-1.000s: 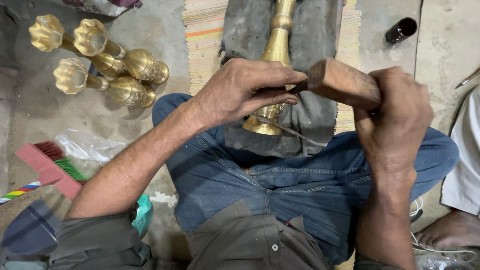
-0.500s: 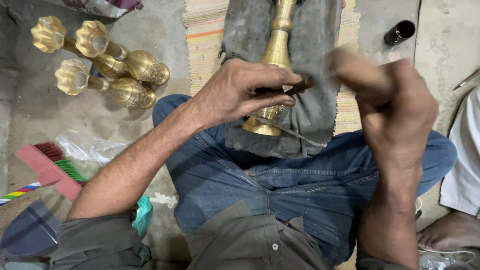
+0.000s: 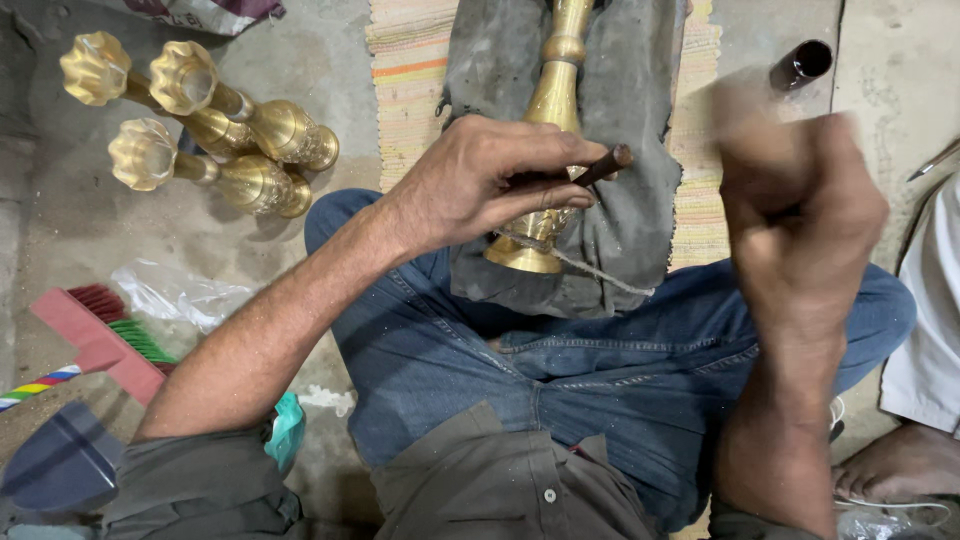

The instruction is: The person sits cross-legged on the floor with a brass vase held against a cloth pad on their lap. They hold a chisel against the vase surface and repeatedly strike it with a wooden mallet to engrave a decorative pattern, repositioning the chisel around the vase as they work.

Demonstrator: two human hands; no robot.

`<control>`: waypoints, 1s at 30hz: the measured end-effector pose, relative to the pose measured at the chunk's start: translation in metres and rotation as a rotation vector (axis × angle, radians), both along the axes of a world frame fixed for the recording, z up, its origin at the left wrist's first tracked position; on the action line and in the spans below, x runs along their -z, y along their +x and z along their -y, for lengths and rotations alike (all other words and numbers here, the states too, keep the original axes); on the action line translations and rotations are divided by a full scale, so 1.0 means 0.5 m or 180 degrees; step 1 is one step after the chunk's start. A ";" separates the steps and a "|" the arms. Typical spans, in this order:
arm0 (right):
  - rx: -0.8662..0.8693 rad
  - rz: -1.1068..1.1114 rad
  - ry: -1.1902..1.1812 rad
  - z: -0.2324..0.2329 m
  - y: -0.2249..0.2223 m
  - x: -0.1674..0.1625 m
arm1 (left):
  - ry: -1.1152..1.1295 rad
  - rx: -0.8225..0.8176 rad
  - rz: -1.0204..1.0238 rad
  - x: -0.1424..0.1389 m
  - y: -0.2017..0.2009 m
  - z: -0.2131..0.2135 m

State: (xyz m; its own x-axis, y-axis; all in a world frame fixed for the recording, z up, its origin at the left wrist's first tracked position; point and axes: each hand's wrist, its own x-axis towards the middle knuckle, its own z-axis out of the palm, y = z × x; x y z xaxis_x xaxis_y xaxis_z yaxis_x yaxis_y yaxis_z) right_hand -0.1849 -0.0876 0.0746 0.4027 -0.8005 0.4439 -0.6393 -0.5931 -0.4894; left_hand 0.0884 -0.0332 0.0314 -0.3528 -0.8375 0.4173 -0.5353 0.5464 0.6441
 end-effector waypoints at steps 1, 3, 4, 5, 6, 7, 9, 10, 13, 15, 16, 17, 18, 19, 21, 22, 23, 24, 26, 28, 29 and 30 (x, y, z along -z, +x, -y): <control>0.0074 0.0581 0.0690 -0.002 0.007 -0.005 | -0.0007 0.0013 -0.0030 0.001 0.000 0.000; -0.0212 -0.0513 -0.0286 -0.001 0.010 -0.021 | -0.0029 0.0041 -0.0087 0.004 0.002 -0.001; -0.0341 -0.1054 -0.0794 -0.002 0.014 -0.024 | -0.0028 0.0034 -0.0060 0.005 0.003 0.001; -0.0210 -0.0424 -0.0164 -0.003 0.017 -0.025 | -0.0016 0.0020 -0.0035 0.007 0.003 0.002; -0.0093 0.0200 0.0493 -0.004 0.017 -0.024 | 0.0013 -0.0001 -0.0015 0.008 0.003 0.001; 0.0022 0.0820 0.1155 -0.004 0.017 -0.021 | 0.0004 0.0043 -0.0050 0.009 0.004 0.000; -0.0200 -0.0464 -0.0112 0.001 0.007 -0.014 | -0.0030 0.0132 -0.0119 0.009 0.006 0.000; -0.0312 -0.1099 -0.0740 0.004 0.001 -0.010 | -0.0056 0.0108 -0.0086 0.009 0.007 0.000; -0.0200 -0.0374 -0.0398 0.008 -0.012 0.017 | -0.0096 0.0069 -0.0068 0.005 0.004 -0.003; -0.0115 0.0548 0.0306 0.007 -0.013 0.038 | -0.0123 0.0072 -0.0131 0.000 0.005 -0.005; -0.0172 0.0649 0.0443 0.007 -0.018 0.043 | -0.0107 0.0084 -0.0151 -0.004 0.005 -0.005; -0.0225 0.0751 0.0580 0.007 -0.019 0.048 | -0.0082 0.0100 -0.0176 -0.006 0.005 -0.006; -0.0357 0.0415 0.0371 0.008 -0.024 0.049 | -0.0072 0.0127 -0.0195 -0.009 0.005 -0.004; -0.0394 0.0206 0.0103 0.009 -0.024 0.051 | -0.0029 0.0095 -0.0149 -0.012 0.005 -0.002; -0.0354 -0.0074 -0.0499 0.011 -0.025 0.049 | 0.0093 0.0037 -0.0073 -0.015 0.002 -0.002; -0.0288 -0.0030 -0.0401 0.012 -0.025 0.047 | 0.0078 0.0062 -0.0092 -0.017 0.001 0.000; -0.0221 0.0015 -0.0305 0.013 -0.023 0.046 | 0.0072 0.0077 -0.0116 -0.018 0.000 0.002; -0.0169 0.0194 0.0219 0.012 -0.021 0.044 | 0.0066 0.0081 -0.0137 -0.019 0.000 0.001; -0.0171 0.0097 0.0204 0.013 -0.018 0.041 | -0.0028 0.0087 -0.0051 -0.021 -0.001 0.002; -0.0247 -0.0098 -0.0366 0.010 -0.017 0.038 | -0.0018 0.0084 -0.0005 -0.021 0.000 0.002; -0.0279 -0.0008 -0.0427 0.008 -0.018 0.036 | 0.0040 0.0069 -0.0004 -0.021 0.000 0.001; -0.0294 0.0449 -0.0038 0.007 -0.019 0.035 | 0.0106 0.0050 -0.0011 -0.019 0.000 -0.001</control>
State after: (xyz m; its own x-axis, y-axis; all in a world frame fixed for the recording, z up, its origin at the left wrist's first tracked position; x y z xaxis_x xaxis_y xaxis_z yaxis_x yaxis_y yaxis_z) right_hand -0.1944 -0.0910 0.0569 0.4074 -0.7573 0.5104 -0.5073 -0.6524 -0.5631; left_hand 0.0882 -0.0328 0.0411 -0.3647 -0.8452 0.3906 -0.5246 0.5331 0.6638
